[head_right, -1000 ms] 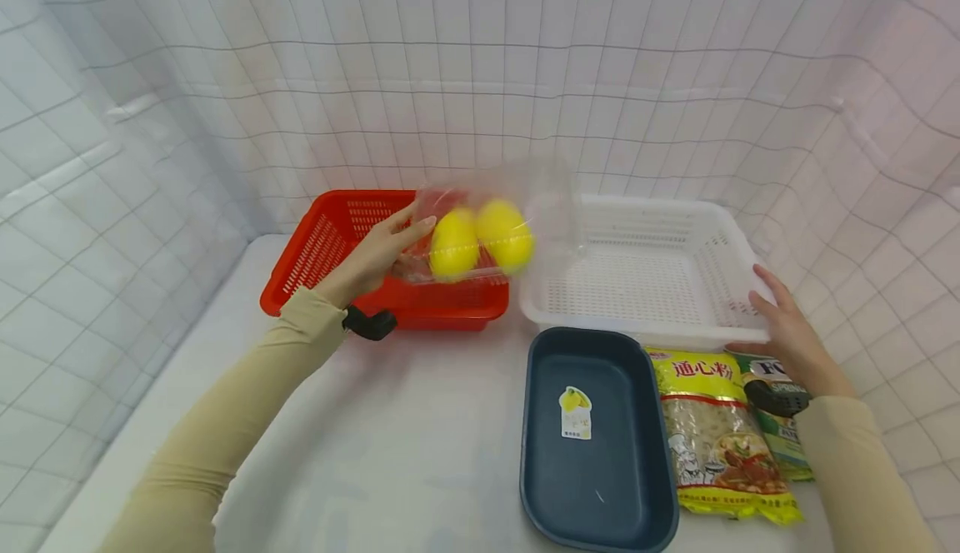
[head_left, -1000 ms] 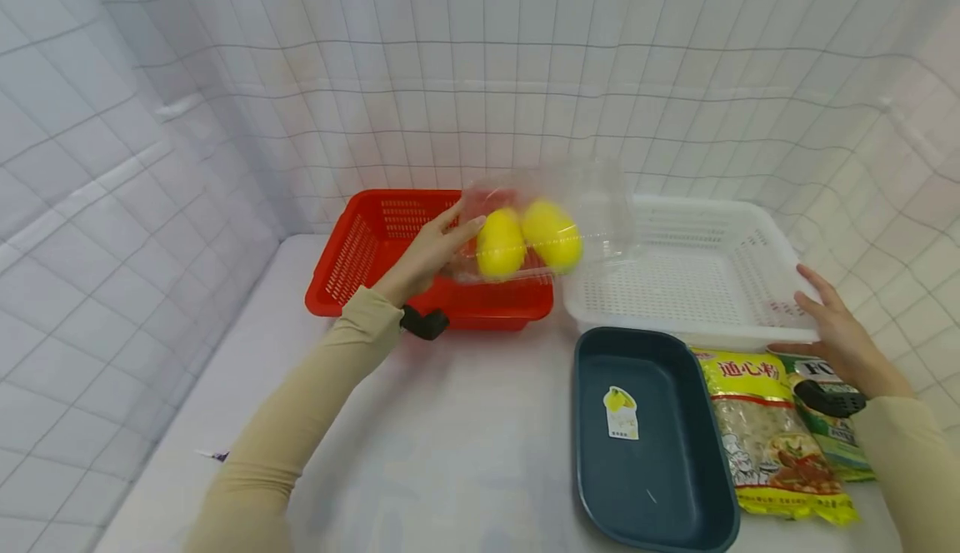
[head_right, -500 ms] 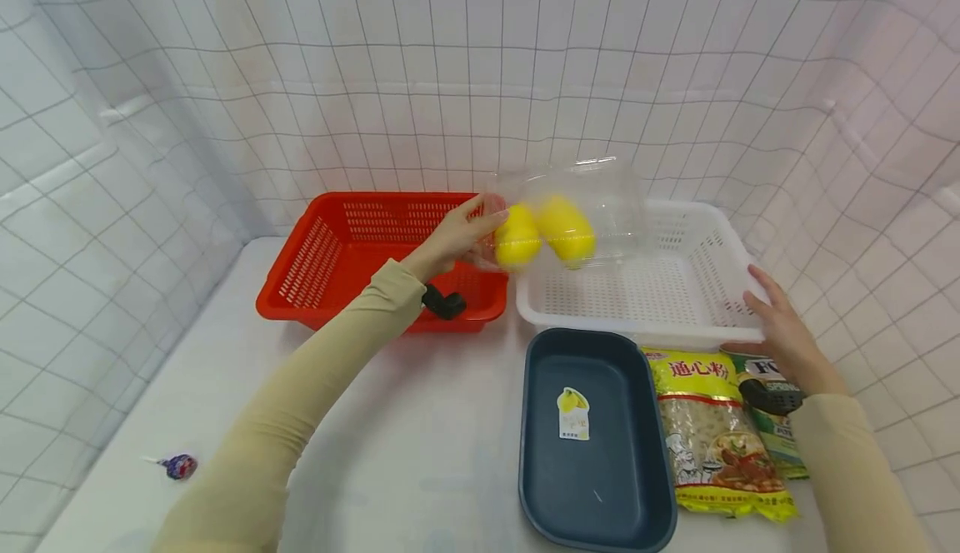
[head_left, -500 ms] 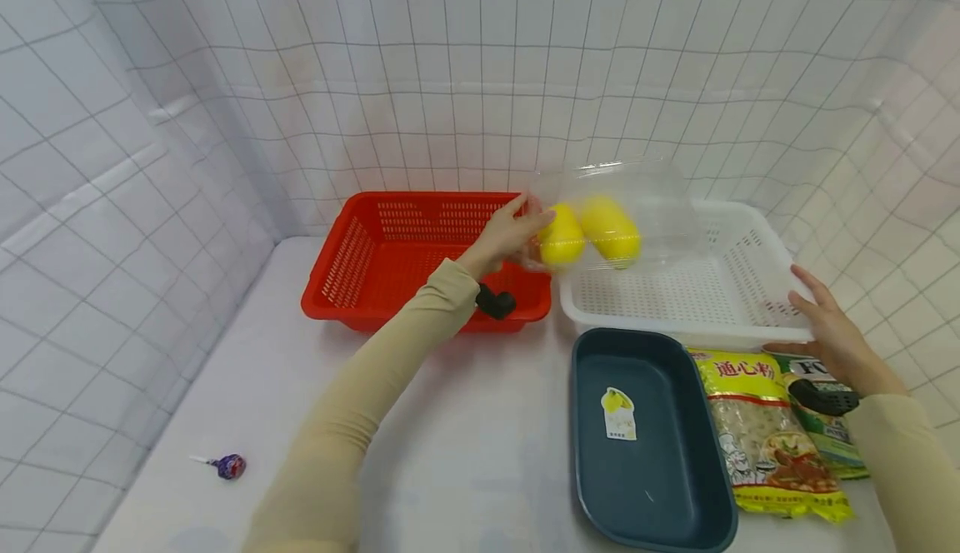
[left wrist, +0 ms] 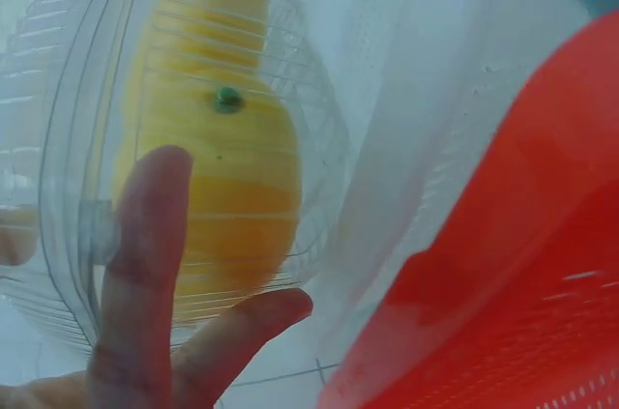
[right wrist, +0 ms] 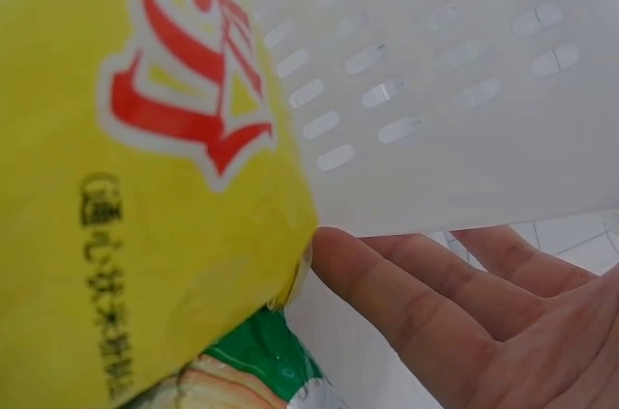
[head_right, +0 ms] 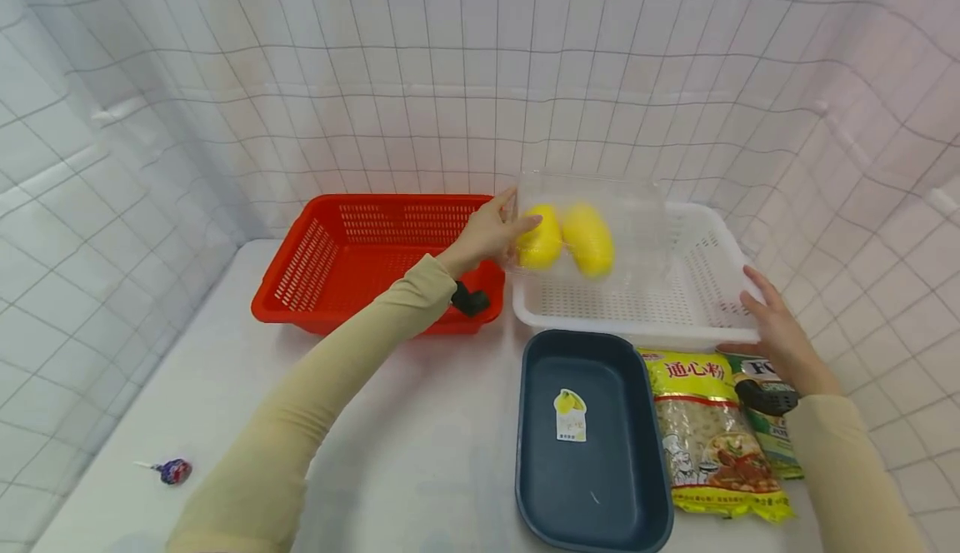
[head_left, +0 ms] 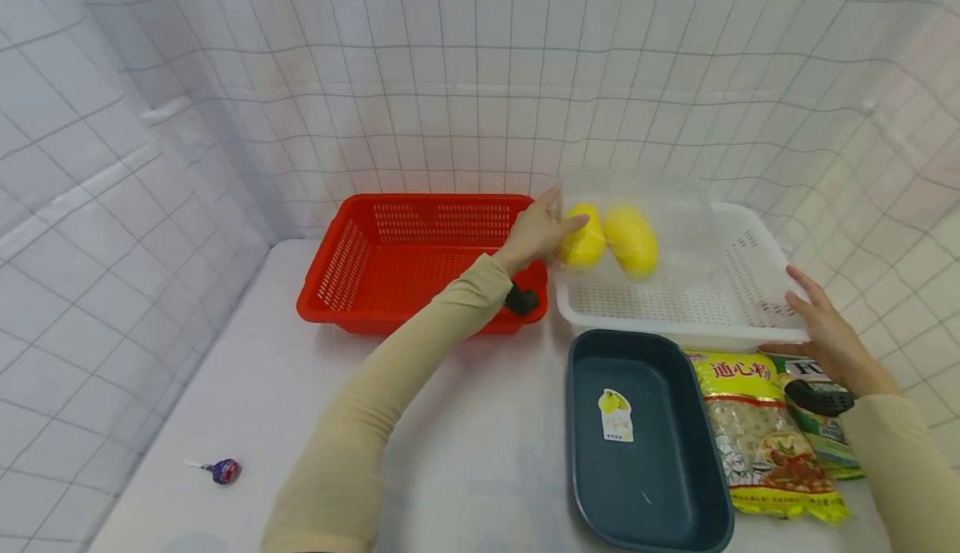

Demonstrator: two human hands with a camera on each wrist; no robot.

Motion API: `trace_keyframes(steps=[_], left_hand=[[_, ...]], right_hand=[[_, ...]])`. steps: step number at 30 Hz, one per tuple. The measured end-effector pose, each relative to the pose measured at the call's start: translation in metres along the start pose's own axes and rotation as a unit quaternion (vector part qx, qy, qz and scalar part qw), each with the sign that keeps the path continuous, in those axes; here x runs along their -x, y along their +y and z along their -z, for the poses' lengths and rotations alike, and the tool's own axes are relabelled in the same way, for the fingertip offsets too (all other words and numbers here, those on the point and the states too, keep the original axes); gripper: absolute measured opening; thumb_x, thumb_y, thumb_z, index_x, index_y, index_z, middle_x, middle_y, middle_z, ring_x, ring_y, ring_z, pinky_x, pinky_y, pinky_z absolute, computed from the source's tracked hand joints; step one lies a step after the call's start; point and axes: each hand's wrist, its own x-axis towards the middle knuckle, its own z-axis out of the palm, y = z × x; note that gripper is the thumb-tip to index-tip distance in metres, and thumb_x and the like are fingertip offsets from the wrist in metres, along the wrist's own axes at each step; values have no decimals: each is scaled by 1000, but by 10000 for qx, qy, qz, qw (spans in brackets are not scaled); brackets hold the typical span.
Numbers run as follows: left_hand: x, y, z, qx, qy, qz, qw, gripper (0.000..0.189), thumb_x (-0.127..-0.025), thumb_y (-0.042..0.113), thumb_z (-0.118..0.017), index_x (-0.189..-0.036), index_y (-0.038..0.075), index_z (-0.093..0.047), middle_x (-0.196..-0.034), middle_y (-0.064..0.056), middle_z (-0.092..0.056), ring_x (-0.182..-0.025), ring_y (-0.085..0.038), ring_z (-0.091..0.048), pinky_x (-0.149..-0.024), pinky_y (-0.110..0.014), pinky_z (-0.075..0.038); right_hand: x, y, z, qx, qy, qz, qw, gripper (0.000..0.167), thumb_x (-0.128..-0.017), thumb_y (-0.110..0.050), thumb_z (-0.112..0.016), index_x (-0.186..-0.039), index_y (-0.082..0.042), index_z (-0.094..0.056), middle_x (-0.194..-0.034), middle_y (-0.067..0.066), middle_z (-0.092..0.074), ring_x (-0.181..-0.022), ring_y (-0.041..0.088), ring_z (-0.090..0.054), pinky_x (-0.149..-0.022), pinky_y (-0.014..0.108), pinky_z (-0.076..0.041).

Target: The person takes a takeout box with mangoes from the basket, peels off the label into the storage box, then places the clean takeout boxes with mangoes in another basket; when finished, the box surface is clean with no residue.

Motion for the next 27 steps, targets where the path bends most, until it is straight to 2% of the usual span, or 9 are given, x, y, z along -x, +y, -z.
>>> trace_keyframes(steps=[3,5,8,11,14,16,18,22,27], left_hand=[[0,3,-6,-130,-206,-335,9991,73,-93,33,-62,-152,23,-20,-130,-14,-50,-57,-25,-62,-51,-35,-56],[-1,4,-10,-122,-313,-440,9985,65,-94,31,-60,-148,20,-25,-118,-15,-54,-58,-25,-62,-50,-35,-55],[-3,4,-14,-138,-425,-377,9983,50,-95,27,-58,-136,14,-34,-102,-14,-53,-58,-25,-61,-51,-38,-56],[-4,6,-19,-310,-504,-233,9980,49,-96,26,-58,-135,11,-33,-103,-15,-53,-60,-25,-62,-51,-39,-56],[-5,6,-26,-593,-607,-204,9962,63,-96,27,-56,-147,12,-21,-115,-17,-54,-59,-24,-63,-51,-38,-56],[-5,6,-30,-747,-716,-142,9945,69,-98,27,-53,-151,13,-12,-117,-19,-55,-55,-24,-62,-53,-38,-56],[-6,4,-35,-847,-838,28,9929,76,-99,28,-50,-152,12,2,-109,-21,-59,-50,-25,-60,-57,-41,-56],[-6,2,-43,-1020,-987,485,9887,80,-101,30,-45,-150,8,14,-75,-16,-58,-46,-24,-56,-62,-41,-56],[-9,2,-54,-1759,-1178,692,9749,80,-102,33,-40,-147,5,20,-57,-7,-48,-41,-19,-51,-47,-28,-50]], right_hand=[[1,0,2,-55,-25,36,10000,58,-104,-28,-31,-152,-38,1,-121,-5,-37,-92,7,-60,-63,49,-56],[1,0,2,-128,-31,54,9999,58,-104,-28,-31,-152,-38,0,-122,-5,-37,-92,7,-60,-63,49,-56],[1,1,2,-304,-147,129,9993,56,-104,-28,-31,-152,-38,-2,-121,-4,-39,-93,9,-61,-64,50,-56],[1,2,0,-188,-216,198,9994,55,-104,-31,-28,-152,-38,-2,-123,-3,-39,-95,9,-60,-65,51,-55],[1,3,0,27,-137,158,9998,54,-104,-35,-25,-152,-38,-1,-124,-2,-37,-95,7,-59,-65,52,-55],[1,3,-1,41,-47,80,9999,54,-103,-37,-25,-152,-40,-1,-125,-2,-35,-95,6,-58,-65,53,-54],[1,3,-2,-36,24,26,10000,53,-103,-39,-25,-151,-41,-2,-126,-2,-34,-96,6,-56,-64,54,-54],[1,3,-3,-35,94,49,9999,53,-103,-40,-25,-151,-41,-3,-125,-3,-35,-96,6,-55,-63,54,-54],[2,5,-4,89,16,190,9998,53,-103,-38,-24,-152,-38,-2,-124,-5,-38,-95,7,-58,-63,49,-56]])
